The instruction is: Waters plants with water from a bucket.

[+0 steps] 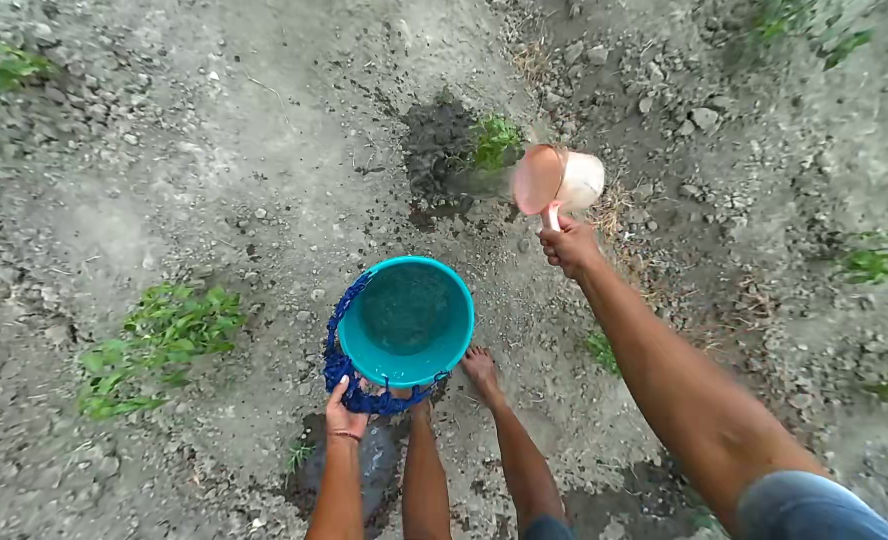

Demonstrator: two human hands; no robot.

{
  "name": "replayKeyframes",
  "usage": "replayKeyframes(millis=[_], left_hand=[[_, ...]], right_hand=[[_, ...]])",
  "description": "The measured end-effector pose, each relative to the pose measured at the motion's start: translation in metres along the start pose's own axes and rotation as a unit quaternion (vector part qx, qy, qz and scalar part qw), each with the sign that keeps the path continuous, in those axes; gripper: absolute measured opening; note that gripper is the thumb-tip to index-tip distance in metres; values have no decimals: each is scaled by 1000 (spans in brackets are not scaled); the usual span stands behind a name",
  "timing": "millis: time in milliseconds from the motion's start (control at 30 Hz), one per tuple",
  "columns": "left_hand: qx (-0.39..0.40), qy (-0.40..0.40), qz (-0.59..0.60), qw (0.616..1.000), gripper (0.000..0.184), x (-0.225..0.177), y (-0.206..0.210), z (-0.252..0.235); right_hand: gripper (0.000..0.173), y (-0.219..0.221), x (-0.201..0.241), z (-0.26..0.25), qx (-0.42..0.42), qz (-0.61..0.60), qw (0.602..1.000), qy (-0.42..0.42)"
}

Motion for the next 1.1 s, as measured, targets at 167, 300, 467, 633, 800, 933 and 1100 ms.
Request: replayKeyframes(millis=[167, 300, 467, 633, 800, 933, 1100], left_hand=[[1, -4, -9, 1000, 21, -1, -1, -3], [13, -6, -16, 1000, 21, -2, -1, -8], [14, -9, -25, 1000, 22, -1, -4, -6], [27, -2, -31, 999, 26, 2, -8, -9], [61, 18, -38, 997, 30, 1, -10, -13], [64, 35, -65, 995, 32, 7, -8, -12], [49, 57, -94, 993, 34, 8, -9, -18]], right_hand=[[40, -3, -37, 27, -17, 41, 998, -44], [21, 10, -78, 86, 55, -103, 990, -78], [31, 63, -117, 141, 249, 178, 939, -154], [57, 160, -114, 116, 307, 592, 730, -148], [41, 210, -146, 80, 370, 532, 759, -63], [31, 208, -189, 67, 417, 288, 856, 97], [19, 167, -213, 77, 515, -31, 830, 210]])
Point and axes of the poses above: each hand's wrist, its own z-axis away from the middle knuckle, its own y-axis out of the palm, x = y × z, the point moved 4 cm from there along -z, towards the middle knuckle, and after that the axes turned 1 degree about -y, right-handed, at the moved point
